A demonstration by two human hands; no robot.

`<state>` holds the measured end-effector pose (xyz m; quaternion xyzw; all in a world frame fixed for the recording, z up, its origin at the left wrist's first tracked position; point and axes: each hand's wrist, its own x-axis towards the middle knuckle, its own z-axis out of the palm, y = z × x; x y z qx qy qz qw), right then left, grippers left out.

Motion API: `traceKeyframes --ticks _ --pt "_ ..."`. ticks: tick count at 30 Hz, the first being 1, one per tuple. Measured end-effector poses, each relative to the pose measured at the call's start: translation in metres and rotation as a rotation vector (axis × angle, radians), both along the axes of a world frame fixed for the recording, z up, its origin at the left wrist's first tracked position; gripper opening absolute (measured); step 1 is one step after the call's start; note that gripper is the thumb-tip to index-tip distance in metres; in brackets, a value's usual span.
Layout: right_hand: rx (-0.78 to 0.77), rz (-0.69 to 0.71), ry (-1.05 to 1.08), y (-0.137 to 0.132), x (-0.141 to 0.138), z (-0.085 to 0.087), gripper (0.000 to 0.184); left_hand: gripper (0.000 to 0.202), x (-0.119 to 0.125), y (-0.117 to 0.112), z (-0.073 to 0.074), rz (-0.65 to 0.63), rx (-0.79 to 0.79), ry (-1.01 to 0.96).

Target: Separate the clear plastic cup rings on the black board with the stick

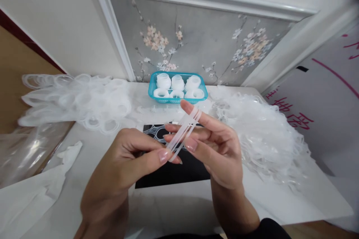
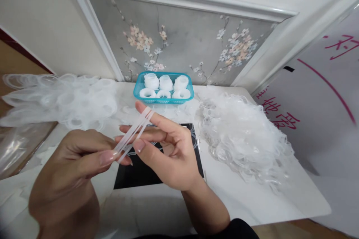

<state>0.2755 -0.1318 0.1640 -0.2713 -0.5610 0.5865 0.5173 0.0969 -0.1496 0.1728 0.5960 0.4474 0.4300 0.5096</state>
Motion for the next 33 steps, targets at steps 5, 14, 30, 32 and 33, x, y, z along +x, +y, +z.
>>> traceKeyframes --ticks 5,14,30,32,33 --pt "0.010 0.016 -0.016 0.000 0.001 0.000 0.054 0.017 0.000 0.000 -0.001 0.002 0.000 0.010" --pt "0.014 0.045 0.037 0.000 0.003 0.001 0.052 0.016 -0.002 -0.001 -0.005 0.014 0.008 0.011" --pt "-0.027 -0.026 0.036 0.001 -0.004 0.002 0.056 0.024 0.010 0.002 0.004 -0.016 0.038 0.118" --pt "-0.016 -0.016 0.041 0.001 -0.003 0.003 0.053 0.020 0.010 0.002 0.004 -0.001 0.046 0.110" --pt "-0.014 -0.010 0.042 0.001 -0.003 0.003 0.052 0.019 0.010 0.002 0.004 0.004 0.047 0.107"
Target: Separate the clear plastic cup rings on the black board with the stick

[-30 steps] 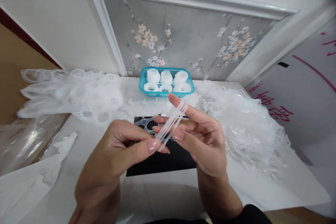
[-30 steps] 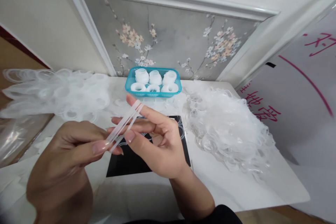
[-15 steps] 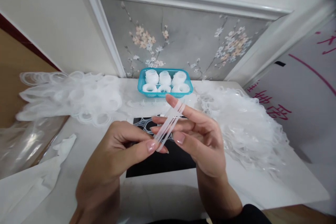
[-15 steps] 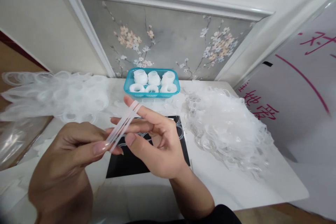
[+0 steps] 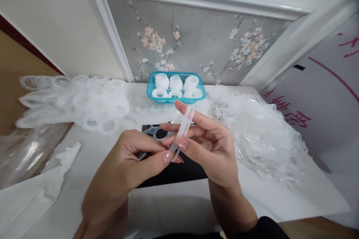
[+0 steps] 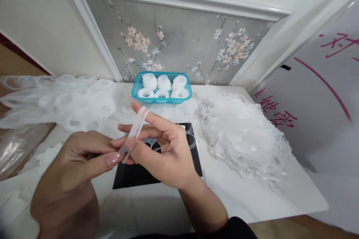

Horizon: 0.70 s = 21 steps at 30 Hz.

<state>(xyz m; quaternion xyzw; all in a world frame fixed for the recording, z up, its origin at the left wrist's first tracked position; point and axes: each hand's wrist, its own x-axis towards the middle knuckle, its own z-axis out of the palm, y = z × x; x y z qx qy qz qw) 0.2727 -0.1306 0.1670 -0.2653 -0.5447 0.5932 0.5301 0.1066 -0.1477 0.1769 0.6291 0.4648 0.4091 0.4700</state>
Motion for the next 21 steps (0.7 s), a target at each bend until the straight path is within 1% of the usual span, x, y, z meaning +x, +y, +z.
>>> traceKeyframes --ticks 9,15,21 --pt "-0.001 0.018 0.012 0.0013 0.0003 -0.0019 0.052 0.022 -0.0026 -0.0007 -0.0039 0.018 -0.012 -0.012" --pt "0.004 0.020 0.008 0.0013 0.0011 -0.0018 0.052 0.022 -0.0017 0.0001 -0.0022 0.000 -0.028 0.003" --pt "0.004 0.028 0.008 0.0012 0.0010 -0.0007 0.051 0.022 -0.0038 0.0001 -0.0012 0.022 -0.047 0.005"
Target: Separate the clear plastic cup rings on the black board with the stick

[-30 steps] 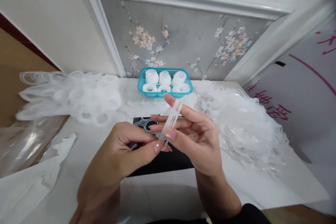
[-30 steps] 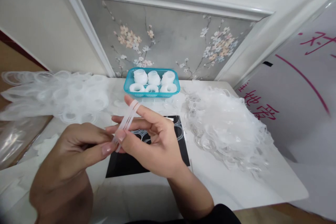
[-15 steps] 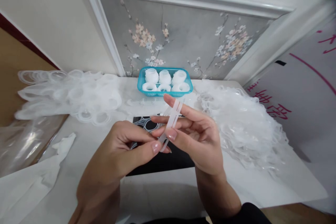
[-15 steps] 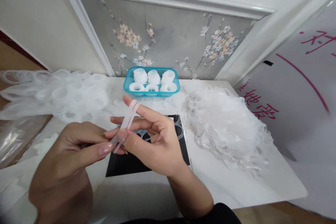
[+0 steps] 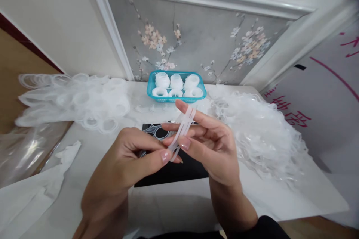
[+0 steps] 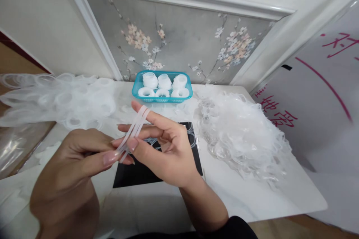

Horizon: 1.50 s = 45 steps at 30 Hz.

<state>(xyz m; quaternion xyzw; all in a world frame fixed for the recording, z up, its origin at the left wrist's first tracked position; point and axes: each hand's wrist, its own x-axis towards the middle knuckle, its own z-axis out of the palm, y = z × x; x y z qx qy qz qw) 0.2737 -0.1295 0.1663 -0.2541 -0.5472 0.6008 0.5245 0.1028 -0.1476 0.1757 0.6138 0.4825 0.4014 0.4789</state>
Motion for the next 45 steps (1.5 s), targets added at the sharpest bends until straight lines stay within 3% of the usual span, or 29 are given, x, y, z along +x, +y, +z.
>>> traceKeyframes --ticks 14,20,25,28,32,35,37,41,43,45 --pt "-0.004 -0.032 -0.005 -0.002 -0.002 0.001 0.047 0.017 -0.003 0.000 0.003 -0.023 0.044 -0.032" --pt "-0.029 -0.244 -0.003 0.015 -0.010 -0.008 0.036 0.021 0.006 0.008 -0.005 -0.091 0.109 0.364" --pt "-0.078 -0.089 0.177 0.039 -0.001 -0.027 0.010 0.043 0.011 0.020 -0.015 0.108 0.135 0.566" --pt "-0.065 -0.048 0.143 0.047 0.001 -0.035 0.016 0.042 0.006 0.025 -0.014 0.015 0.117 0.528" --pt "0.006 -0.177 -0.124 0.059 -0.004 -0.041 0.038 0.048 -0.010 0.036 -0.026 -0.163 0.063 0.455" --pt "0.113 -0.376 -0.459 0.084 -0.007 -0.054 0.051 0.058 -0.027 0.052 -0.043 -0.084 0.025 0.526" --pt "0.156 -0.464 -0.603 0.110 -0.008 -0.066 0.050 0.065 -0.039 0.061 -0.049 -0.013 0.018 0.414" --pt "0.113 -0.429 -0.677 0.159 -0.007 -0.080 0.048 0.052 -0.054 0.069 -0.044 0.075 0.018 -0.204" --pt "0.070 -0.394 -0.696 0.170 -0.007 -0.077 0.050 0.050 -0.054 0.069 -0.042 0.133 0.015 -0.263" --pt "0.058 -0.388 -0.709 0.170 -0.006 -0.071 0.049 0.045 -0.049 0.070 -0.045 0.142 0.001 -0.163"
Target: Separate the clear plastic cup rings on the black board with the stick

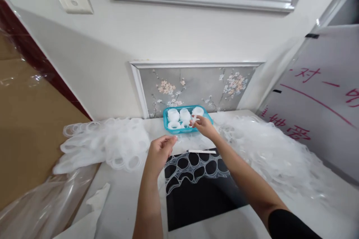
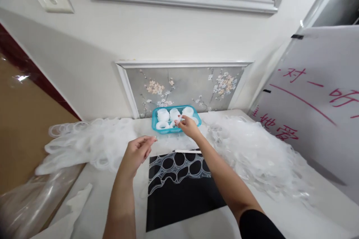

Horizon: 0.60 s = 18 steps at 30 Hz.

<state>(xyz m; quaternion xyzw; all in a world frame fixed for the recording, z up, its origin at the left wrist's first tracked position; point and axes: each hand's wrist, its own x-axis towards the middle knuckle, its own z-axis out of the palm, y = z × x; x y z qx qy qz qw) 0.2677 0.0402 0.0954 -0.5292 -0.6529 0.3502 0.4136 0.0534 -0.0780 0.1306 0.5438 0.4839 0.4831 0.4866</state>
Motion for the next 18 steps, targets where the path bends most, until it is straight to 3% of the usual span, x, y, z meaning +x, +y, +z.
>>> traceKeyframes --ticks 4,6,9,11,15,18 --pt "-0.033 -0.008 0.153 -0.023 0.005 0.009 0.049 0.053 0.017 0.026 -0.015 -0.059 0.025 0.312" --pt "-0.106 -0.027 0.287 -0.038 0.010 0.011 0.052 0.053 0.026 0.055 -0.019 -0.019 0.088 0.649" --pt "-0.183 -0.054 0.446 -0.060 0.021 0.012 0.050 0.034 0.040 0.107 -0.019 0.042 0.087 0.855" --pt "-0.186 -0.014 0.494 -0.072 0.031 0.014 0.049 0.033 0.050 0.138 -0.017 0.062 0.070 0.988" --pt "-0.189 0.188 0.350 -0.083 0.051 0.017 0.047 0.035 0.068 0.178 -0.020 0.005 0.043 1.217" --pt "-0.169 0.237 0.236 -0.082 0.061 0.017 0.045 0.032 0.078 0.193 -0.024 -0.051 0.008 1.331"
